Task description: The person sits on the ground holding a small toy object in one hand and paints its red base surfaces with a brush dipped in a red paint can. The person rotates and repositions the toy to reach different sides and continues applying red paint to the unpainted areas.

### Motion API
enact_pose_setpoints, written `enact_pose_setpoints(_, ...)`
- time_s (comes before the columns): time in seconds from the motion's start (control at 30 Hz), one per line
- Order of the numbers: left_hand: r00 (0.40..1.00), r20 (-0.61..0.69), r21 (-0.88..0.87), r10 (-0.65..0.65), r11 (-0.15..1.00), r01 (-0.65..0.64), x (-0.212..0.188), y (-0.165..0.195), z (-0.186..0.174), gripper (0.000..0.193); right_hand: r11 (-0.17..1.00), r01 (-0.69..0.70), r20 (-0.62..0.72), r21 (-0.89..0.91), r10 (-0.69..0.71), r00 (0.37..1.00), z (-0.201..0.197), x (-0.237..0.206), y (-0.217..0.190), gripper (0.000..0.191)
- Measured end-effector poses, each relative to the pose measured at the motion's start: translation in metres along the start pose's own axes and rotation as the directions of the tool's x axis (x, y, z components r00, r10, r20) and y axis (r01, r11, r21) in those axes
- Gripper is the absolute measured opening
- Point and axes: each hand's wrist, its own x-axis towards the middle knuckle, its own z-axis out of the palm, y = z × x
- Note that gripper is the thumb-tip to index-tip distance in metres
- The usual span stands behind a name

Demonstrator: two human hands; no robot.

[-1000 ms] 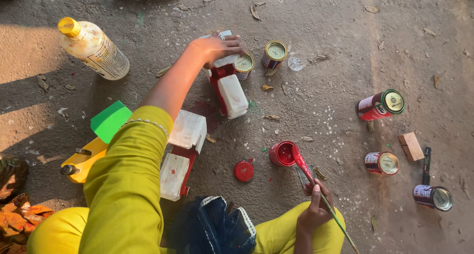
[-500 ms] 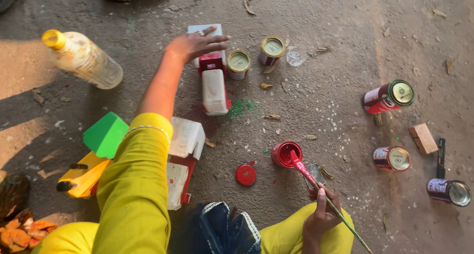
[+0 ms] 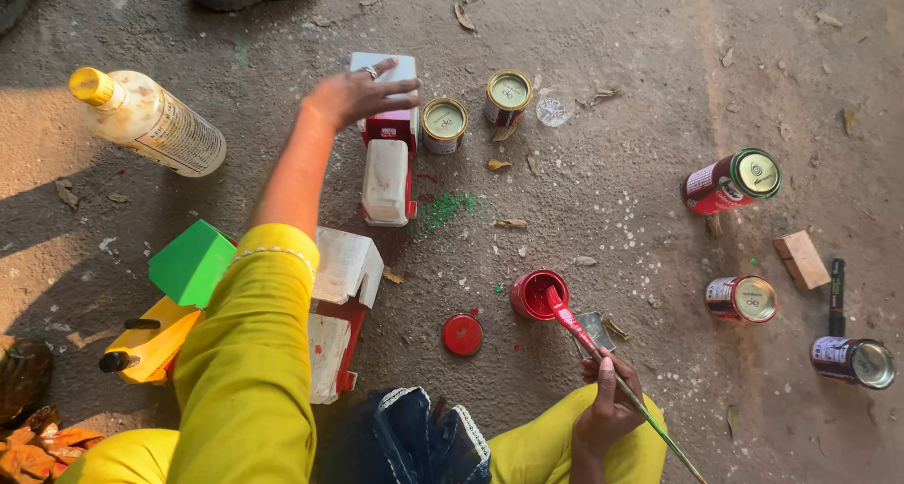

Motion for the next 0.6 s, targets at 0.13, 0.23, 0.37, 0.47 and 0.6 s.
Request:
enact_pose_setpoints(0.13,1.0,0.019,0.025,0.007,1.0,-0.008,0.014,0.005,-0.002,0.083,1.0,0.014,0.001,-0.013,-0.014,1.0,-0.002,0.004,0.008,0.018)
enact_pose_setpoints(0.23,0.999,-0.002,0.007,-0.033,0.999,0.033,0.021,0.005,-0.004,0.077,0.999,0.032,-0.002,-0.026,-0.032,0.999,-0.004,0.007,0.013,0.017)
enact_pose_setpoints(0.37,0.986,0.029,-0.221,-0.162,0.961,0.164,0.03,0.007,-0.006,0.071,0.997,0.066,0.005,-0.047,-0.066,0.998,-0.005,0.014,0.02,0.017)
enact_pose_setpoints(0.47,0.972,0.1,-0.211,-0.214,0.95,0.23,0.041,0.011,-0.007,0.066,0.993,0.098,0.014,-0.06,-0.098,0.995,-0.008,0.022,0.023,0.017)
enact_pose_setpoints(0.6,0.946,0.009,-0.366,-0.325,0.879,0.306,0.047,0.018,-0.017,0.058,0.981,0.17,0.047,-0.088,-0.167,0.985,-0.01,0.032,0.021,0.018)
